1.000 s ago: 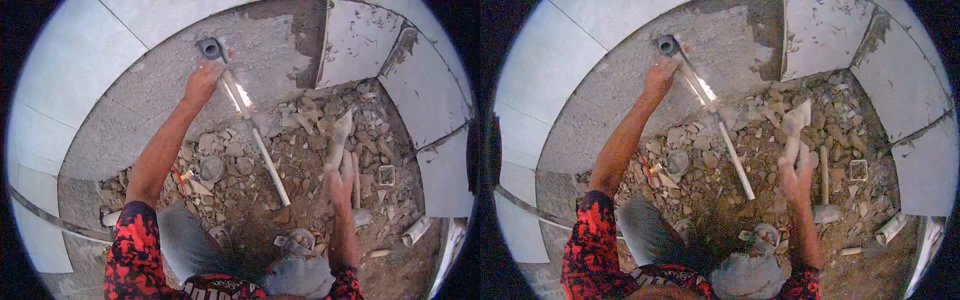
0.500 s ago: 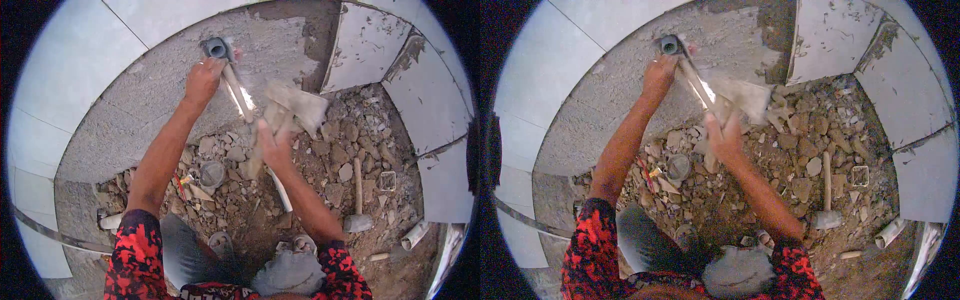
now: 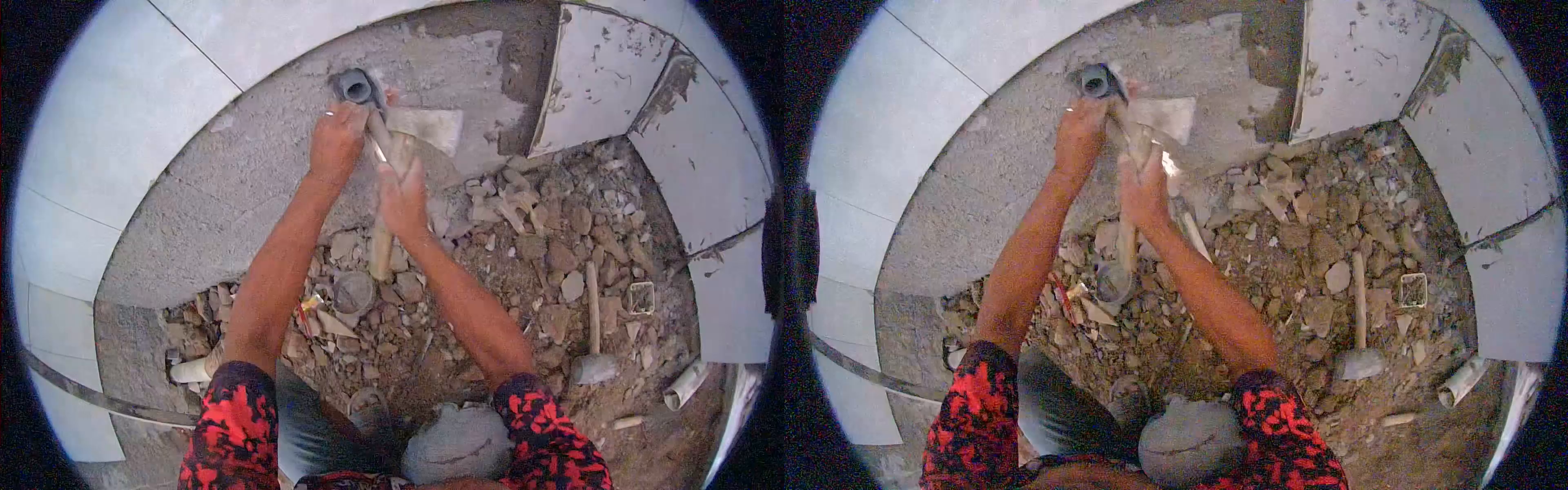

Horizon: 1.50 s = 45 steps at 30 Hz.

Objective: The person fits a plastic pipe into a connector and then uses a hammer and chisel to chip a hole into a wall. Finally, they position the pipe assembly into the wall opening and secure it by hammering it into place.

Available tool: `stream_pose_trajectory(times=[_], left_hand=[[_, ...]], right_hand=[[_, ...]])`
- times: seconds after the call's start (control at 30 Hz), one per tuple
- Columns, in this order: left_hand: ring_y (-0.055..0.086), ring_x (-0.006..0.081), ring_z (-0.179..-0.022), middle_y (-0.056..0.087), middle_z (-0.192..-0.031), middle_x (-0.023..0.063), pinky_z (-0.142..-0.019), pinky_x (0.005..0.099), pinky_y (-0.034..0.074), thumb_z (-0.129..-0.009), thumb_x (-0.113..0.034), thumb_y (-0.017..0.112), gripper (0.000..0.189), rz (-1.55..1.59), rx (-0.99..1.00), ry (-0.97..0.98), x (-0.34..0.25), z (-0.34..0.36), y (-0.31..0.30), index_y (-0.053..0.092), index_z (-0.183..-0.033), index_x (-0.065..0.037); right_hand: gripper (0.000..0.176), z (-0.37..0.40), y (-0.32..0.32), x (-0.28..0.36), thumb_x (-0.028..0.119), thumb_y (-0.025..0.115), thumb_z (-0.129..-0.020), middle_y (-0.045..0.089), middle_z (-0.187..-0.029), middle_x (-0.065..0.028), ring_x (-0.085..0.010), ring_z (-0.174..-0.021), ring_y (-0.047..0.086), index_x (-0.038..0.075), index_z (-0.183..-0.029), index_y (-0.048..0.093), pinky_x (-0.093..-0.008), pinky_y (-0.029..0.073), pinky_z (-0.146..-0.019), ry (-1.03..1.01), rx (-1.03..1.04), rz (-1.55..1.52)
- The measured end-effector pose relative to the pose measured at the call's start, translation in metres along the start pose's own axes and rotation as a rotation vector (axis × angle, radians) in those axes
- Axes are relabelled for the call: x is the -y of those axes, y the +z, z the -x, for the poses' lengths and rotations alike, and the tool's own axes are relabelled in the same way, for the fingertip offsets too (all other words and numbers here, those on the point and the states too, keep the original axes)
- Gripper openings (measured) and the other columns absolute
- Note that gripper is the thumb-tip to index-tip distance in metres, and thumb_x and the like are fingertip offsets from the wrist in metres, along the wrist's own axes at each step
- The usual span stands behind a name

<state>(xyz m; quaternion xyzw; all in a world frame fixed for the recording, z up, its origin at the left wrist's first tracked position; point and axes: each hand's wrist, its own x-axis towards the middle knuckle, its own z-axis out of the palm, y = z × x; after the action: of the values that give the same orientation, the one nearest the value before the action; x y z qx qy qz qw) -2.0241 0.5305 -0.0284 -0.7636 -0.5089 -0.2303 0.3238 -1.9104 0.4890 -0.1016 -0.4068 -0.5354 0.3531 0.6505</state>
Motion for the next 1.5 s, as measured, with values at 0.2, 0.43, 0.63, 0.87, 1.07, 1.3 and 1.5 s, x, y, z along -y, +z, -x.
stream_pose_trajectory(times=[0.2, 0.43, 0.63, 0.87, 1.07, 1.3, 1.5], left_hand=[[0.053, 0.028, -0.073, 0.054, -0.078, 0.009, -0.06, 0.0362, 0.045, -0.064, -0.002, 0.051, 0.017, -0.053, 0.032, -0.015, -0.003, 0.002, -0.002, 0.056, -0.081, -0.005], [0.053, 0.0289, -0.07, 0.053, -0.078, 0.0104, -0.064, 0.0378, 0.045, -0.065, -0.002, 0.051, 0.018, -0.081, -0.017, 0.002, 0.003, 0.002, 0.001, 0.054, -0.083, -0.003], [0.054, 0.0303, -0.073, 0.056, -0.08, 0.0126, -0.064, 0.0403, 0.045, -0.068, -0.004, 0.05, 0.019, -0.001, -0.037, -0.03, -0.003, -0.004, -0.006, 0.054, -0.087, -0.002], [0.056, 0.023, -0.073, 0.058, -0.083, 0.0134, -0.063, 0.0345, 0.045, -0.077, -0.011, 0.053, 0.019, 0.538, 0.11, -0.651, -0.036, 0.03, -0.029, 0.054, -0.093, -0.001], [0.054, 0.0138, -0.068, 0.058, -0.077, 0.0056, -0.06, 0.0244, 0.043, -0.08, -0.014, 0.053, 0.016, 1.821, -0.188, -1.472, -0.048, -0.005, -0.015, 0.055, -0.089, -0.001], [0.051, 0.0119, -0.065, 0.056, -0.073, 0.0055, -0.056, 0.0238, 0.042, -0.081, -0.012, 0.051, 0.009, 2.036, -0.212, -1.565, -0.031, -0.009, 0.013, 0.055, -0.083, -0.004], [0.048, 0.0111, -0.06, 0.051, -0.067, 0.001, -0.056, 0.0261, 0.043, -0.08, -0.015, 0.053, 0.008, 2.095, -0.145, -1.6, -0.022, -0.004, 0.02, 0.056, -0.081, -0.009]], right_hand=[[0.017, 0.011, 0.011, -0.019, 0.014, 0.047, -0.08, 0.046, -0.061, -0.0061, -0.0142, -0.043, 0.047, 0.001, -0.089, 0.041, -0.0279, 0.04, -0.038, 0.309, -0.106, -0.509], [0.01, 0.01, 0.01, 0.004, 0.014, 0.045, -0.081, 0.045, -0.058, -0.0028, -0.0119, -0.043, 0.045, 0.004, -0.081, 0.043, -0.0256, 0.039, -0.038, 0.379, 0.051, -0.819], [0.016, 0.008, 0.008, -0.019, 0.013, 0.045, -0.082, 0.045, -0.061, -0.0035, -0.0119, -0.045, 0.045, 0.003, -0.092, 0.038, -0.0247, 0.039, -0.038, 0.216, 0.155, -0.233], [0.048, 0.022, -0.077, 0.01, 0.013, 0.046, -0.081, 0.047, -0.074, -0.0064, -0.0121, -0.052, 0.047, 0.003, -0.122, 0.024, -0.0259, 0.042, -0.042, 0.467, 0.147, -0.38], [0.053, 0.032, -0.075, 0.021, 0.017, 0.047, -0.081, 0.049, -0.082, -0.0107, -0.0168, -0.064, 0.051, -0.001, -0.123, 0.02, -0.0292, 0.045, -0.056, 0.287, 0.104, -0.183], [0.047, 0.018, -0.042, 0.009, 0.023, 0.046, -0.082, 0.052, -0.082, -0.0136, -0.0213, -0.069, 0.053, -0.003, -0.117, 0.03, -0.0333, 0.044, -0.062, 0.129, 0.08, 0.142], [0.048, 0.006, -0.018, -0.011, 0.031, 0.044, -0.083, 0.052, -0.088, -0.0225, -0.0279, -0.084, 0.051, -0.005, -0.113, 0.034, -0.0388, 0.039, -0.077, 0.28, 0.017, -0.369]])
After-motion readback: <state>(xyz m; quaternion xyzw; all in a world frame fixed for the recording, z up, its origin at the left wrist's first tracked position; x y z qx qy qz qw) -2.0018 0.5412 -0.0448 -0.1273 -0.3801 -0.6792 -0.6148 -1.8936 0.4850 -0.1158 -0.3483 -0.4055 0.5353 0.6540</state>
